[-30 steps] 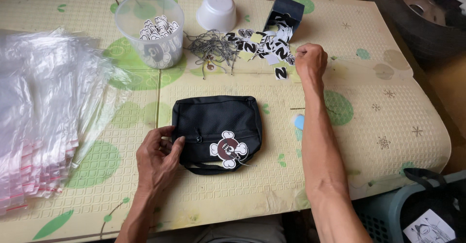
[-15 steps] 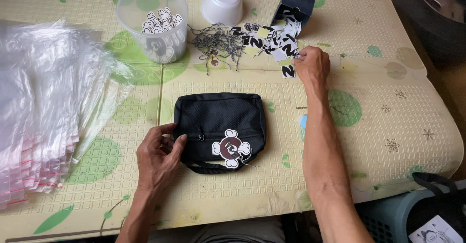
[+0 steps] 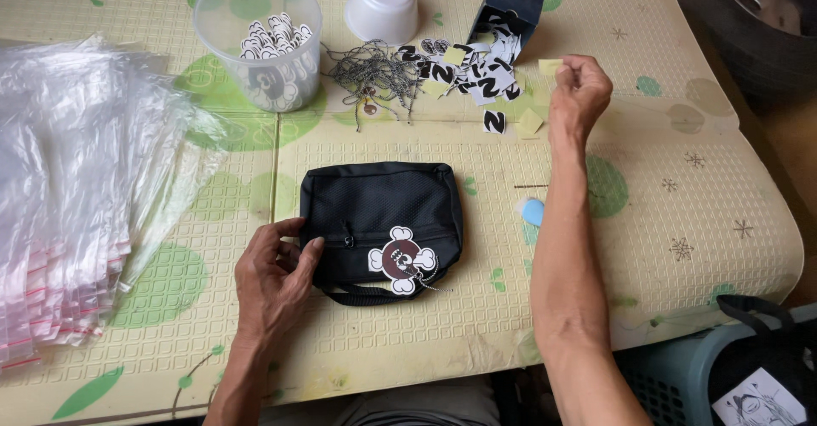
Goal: The person attaches a chain with a cartoon bear charm to the zipper of a black mesh bag. They then place the decorated bag into a clear plastic zip-top bag and seal it.
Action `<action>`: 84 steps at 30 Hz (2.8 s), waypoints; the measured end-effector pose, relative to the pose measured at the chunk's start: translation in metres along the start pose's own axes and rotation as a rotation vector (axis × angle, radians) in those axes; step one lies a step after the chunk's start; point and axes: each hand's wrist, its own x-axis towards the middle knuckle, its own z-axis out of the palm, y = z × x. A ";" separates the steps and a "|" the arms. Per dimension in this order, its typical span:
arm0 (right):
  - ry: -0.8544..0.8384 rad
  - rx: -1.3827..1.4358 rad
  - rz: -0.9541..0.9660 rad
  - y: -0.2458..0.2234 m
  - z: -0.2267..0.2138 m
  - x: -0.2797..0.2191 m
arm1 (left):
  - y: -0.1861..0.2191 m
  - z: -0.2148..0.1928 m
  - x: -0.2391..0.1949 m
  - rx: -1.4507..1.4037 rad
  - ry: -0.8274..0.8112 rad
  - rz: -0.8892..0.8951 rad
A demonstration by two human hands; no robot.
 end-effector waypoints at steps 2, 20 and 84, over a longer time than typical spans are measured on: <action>0.021 -0.056 -0.043 0.005 -0.008 0.001 | -0.002 0.000 0.000 0.002 0.003 0.006; -0.424 -0.209 0.556 -0.044 -0.025 -0.004 | 0.019 -0.003 -0.001 0.142 -0.064 -0.004; -0.917 -0.373 0.005 -0.172 -0.062 -0.176 | -0.040 0.012 -0.004 -0.062 0.097 0.083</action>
